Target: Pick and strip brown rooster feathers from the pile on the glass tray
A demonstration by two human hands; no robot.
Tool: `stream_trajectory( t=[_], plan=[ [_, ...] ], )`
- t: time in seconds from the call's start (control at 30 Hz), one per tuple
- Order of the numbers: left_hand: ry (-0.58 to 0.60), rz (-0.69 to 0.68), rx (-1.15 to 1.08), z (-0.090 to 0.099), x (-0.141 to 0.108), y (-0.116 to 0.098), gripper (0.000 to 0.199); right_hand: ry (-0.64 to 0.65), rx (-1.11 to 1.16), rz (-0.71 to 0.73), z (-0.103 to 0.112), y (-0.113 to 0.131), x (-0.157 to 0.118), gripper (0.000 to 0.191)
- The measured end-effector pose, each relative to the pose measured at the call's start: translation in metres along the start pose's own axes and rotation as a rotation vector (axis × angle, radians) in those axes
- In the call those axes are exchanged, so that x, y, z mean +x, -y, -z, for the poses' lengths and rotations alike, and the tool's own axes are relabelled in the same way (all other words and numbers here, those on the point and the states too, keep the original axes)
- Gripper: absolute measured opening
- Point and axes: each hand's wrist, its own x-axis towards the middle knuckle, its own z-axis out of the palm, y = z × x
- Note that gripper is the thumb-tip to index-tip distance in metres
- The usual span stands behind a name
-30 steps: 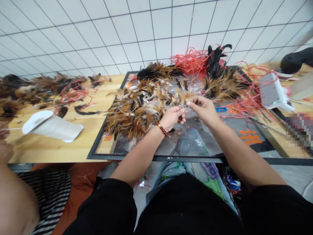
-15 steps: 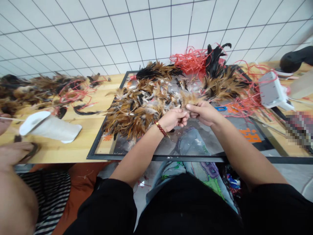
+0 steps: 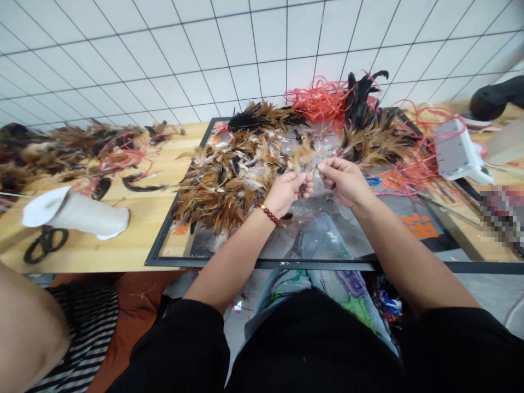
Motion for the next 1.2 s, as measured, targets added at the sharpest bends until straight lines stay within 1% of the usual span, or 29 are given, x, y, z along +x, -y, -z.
stream_trajectory(
  t=[0.07, 0.13, 0.2, 0.23, 0.33, 0.4, 0.43, 0.47, 0.53, 0.6, 0.63, 0.7, 0.73, 0.8, 0.83, 0.87, 0.9, 0.97, 1.07, 1.2],
  plan=[
    [-0.096, -0.088, -0.092, 0.001, 0.0, -0.006, 0.018, -0.11, -0.168, 0.096, 0.008, -0.006, 0.006, 0.029],
    [-0.164, -0.145, -0.151, 0.002, 0.001, -0.011, 0.017, -0.146, -0.43, 0.18, 0.016, -0.014, 0.01, 0.018],
    [-0.204, -0.172, -0.187, 0.003, 0.002, -0.013, 0.016, -0.109, -0.696, 0.257, 0.021, -0.02, 0.011, 0.01],
    [-0.218, -0.178, -0.197, 0.003, 0.003, -0.013, 0.016, -0.083, -0.816, 0.299, 0.022, -0.023, 0.012, 0.013],
    [-0.258, -0.179, -0.2, 0.004, 0.004, -0.011, 0.015, 0.033, -1.128, 0.416, 0.017, -0.028, 0.011, 0.035],
    [-0.278, -0.176, -0.196, 0.004, 0.005, -0.01, 0.014, 0.116, -1.29, 0.43, 0.013, -0.029, 0.012, 0.043],
    [-0.284, -0.176, -0.195, 0.004, 0.005, -0.01, 0.014, 0.147, -1.351, 0.42, 0.012, -0.028, 0.013, 0.042],
    [-0.288, -0.175, -0.196, 0.005, 0.006, -0.01, 0.015, 0.163, -1.397, 0.406, 0.011, -0.028, 0.014, 0.039],
    [-0.297, -0.173, -0.201, 0.006, 0.006, -0.01, 0.015, 0.153, -1.428, 0.388, 0.012, -0.025, 0.015, 0.031],
    [-0.302, -0.167, -0.218, 0.007, 0.007, -0.01, 0.014, 0.082, -1.322, 0.368, 0.015, -0.022, 0.016, 0.022],
    [-0.302, -0.163, -0.231, 0.007, 0.007, -0.01, 0.014, 0.026, -1.2, 0.339, 0.017, -0.021, 0.015, 0.017],
    [-0.292, -0.146, -0.258, 0.007, 0.006, -0.01, 0.013, -0.076, -0.824, 0.216, 0.019, -0.016, 0.014, 0.01],
    [-0.285, -0.133, -0.265, 0.007, 0.005, -0.011, 0.013, -0.094, -0.603, 0.127, 0.019, -0.013, 0.012, 0.014],
    [-0.272, -0.097, -0.258, 0.005, 0.004, -0.01, 0.014, -0.064, -0.198, -0.055, 0.018, -0.006, 0.009, 0.025],
    [-0.265, -0.074, -0.243, 0.005, 0.004, -0.009, 0.014, -0.034, -0.046, -0.128, 0.016, -0.003, 0.007, 0.03],
    [-0.255, -0.05, -0.225, 0.004, 0.003, -0.008, 0.015, -0.007, 0.06, -0.179, 0.013, 0.0, 0.006, 0.033],
    [-0.243, -0.026, -0.204, 0.004, 0.003, -0.007, 0.015, 0.011, 0.125, -0.204, 0.011, 0.002, 0.004, 0.035],
    [-0.198, 0.025, -0.162, 0.003, 0.003, -0.004, 0.015, 0.033, 0.159, -0.197, 0.005, 0.003, 0.002, 0.037],
    [-0.123, 0.079, -0.115, 0.003, 0.003, -0.001, 0.013, 0.049, 0.093, -0.118, -0.002, -0.002, 0.0, 0.035],
    [-0.076, 0.103, -0.043, 0.0, 0.0, -0.001, 0.016, -0.005, -0.027, 0.028, -0.007, -0.01, 0.001, 0.027]
  ],
)
